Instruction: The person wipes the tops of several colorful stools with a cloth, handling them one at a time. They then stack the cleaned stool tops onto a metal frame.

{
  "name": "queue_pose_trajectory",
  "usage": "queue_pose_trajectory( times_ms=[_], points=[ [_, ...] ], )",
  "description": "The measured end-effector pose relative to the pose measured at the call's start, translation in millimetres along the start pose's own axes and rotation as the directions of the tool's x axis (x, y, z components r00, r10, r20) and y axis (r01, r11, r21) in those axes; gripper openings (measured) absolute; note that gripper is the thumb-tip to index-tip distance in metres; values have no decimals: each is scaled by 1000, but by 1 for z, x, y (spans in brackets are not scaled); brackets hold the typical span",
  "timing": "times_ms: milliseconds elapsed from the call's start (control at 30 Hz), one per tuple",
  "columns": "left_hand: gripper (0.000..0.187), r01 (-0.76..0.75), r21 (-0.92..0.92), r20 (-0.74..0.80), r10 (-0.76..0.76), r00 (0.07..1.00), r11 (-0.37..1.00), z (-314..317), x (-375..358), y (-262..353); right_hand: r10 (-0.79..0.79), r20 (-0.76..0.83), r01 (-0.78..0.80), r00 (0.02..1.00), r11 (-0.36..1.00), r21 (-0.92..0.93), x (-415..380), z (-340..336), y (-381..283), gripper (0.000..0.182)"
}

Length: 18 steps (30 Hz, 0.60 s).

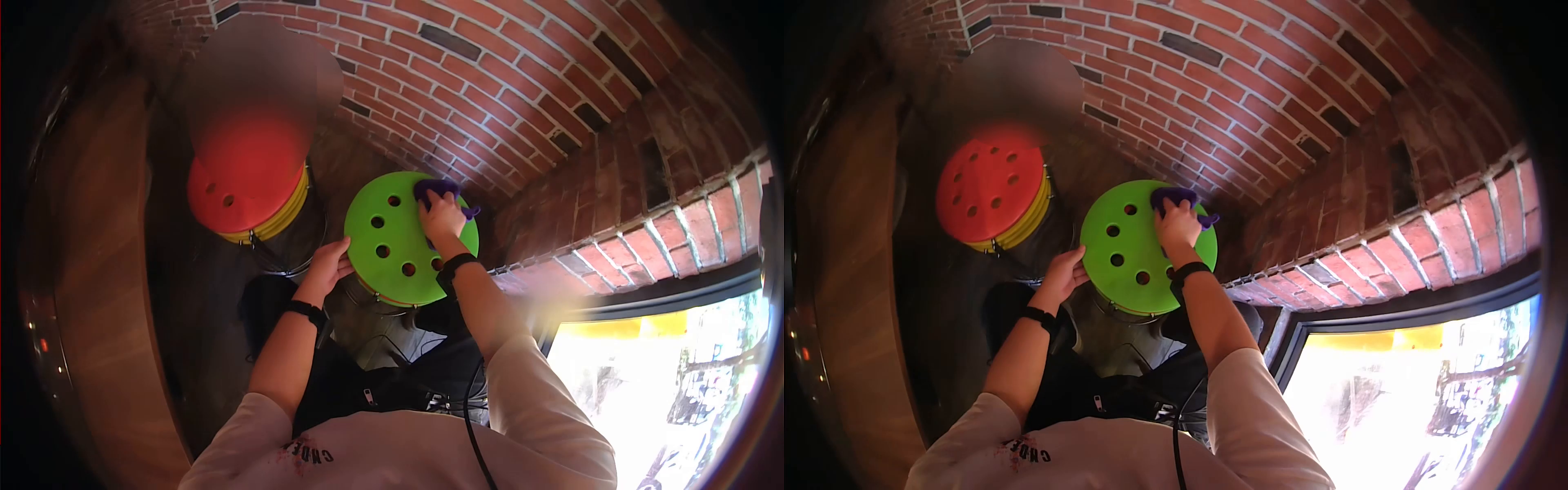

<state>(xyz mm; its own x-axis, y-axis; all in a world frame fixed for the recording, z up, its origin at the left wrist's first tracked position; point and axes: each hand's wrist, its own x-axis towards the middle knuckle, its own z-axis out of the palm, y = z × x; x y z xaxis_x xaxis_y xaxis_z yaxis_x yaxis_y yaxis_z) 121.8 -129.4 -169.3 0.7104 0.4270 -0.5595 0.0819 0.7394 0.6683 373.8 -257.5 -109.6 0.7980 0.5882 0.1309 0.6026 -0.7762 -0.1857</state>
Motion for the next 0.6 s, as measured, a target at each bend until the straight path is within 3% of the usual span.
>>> queue_pose_trajectory(
  times_ms=[67,167,300,333,433,500,600],
  points=[
    [45,11,-6,-18,-11,1000,1000,-3,-3,-4,-74,9,74,997,997,16,-12,-4,3,40],
    [45,1,29,-2,-1,1000,1000,4,3,3,-334,-19,334,943,940,65,-51,-16,12,35],
    [45,-45,45,-6,45,999,998,1,1,1,-465,31,450,885,870,203,-111,-36,39,36],
    [46,-64,51,-10,64,998,997,3,3,1,-476,-30,474,879,865,166,-113,-33,54,37],
    [46,-49,51,-76,53,996,997,9,-10,-10,-147,-58,154,987,981,120,-87,-24,81,37],
    [47,-53,60,-92,58,994,997,16,-8,-1,-25,-124,33,992,997,64,-48,-16,78,36],
    [46,-24,57,-27,26,999,998,4,-2,-1,21,-24,-19,999,997,69,8,-8,39,35]
  ],
)
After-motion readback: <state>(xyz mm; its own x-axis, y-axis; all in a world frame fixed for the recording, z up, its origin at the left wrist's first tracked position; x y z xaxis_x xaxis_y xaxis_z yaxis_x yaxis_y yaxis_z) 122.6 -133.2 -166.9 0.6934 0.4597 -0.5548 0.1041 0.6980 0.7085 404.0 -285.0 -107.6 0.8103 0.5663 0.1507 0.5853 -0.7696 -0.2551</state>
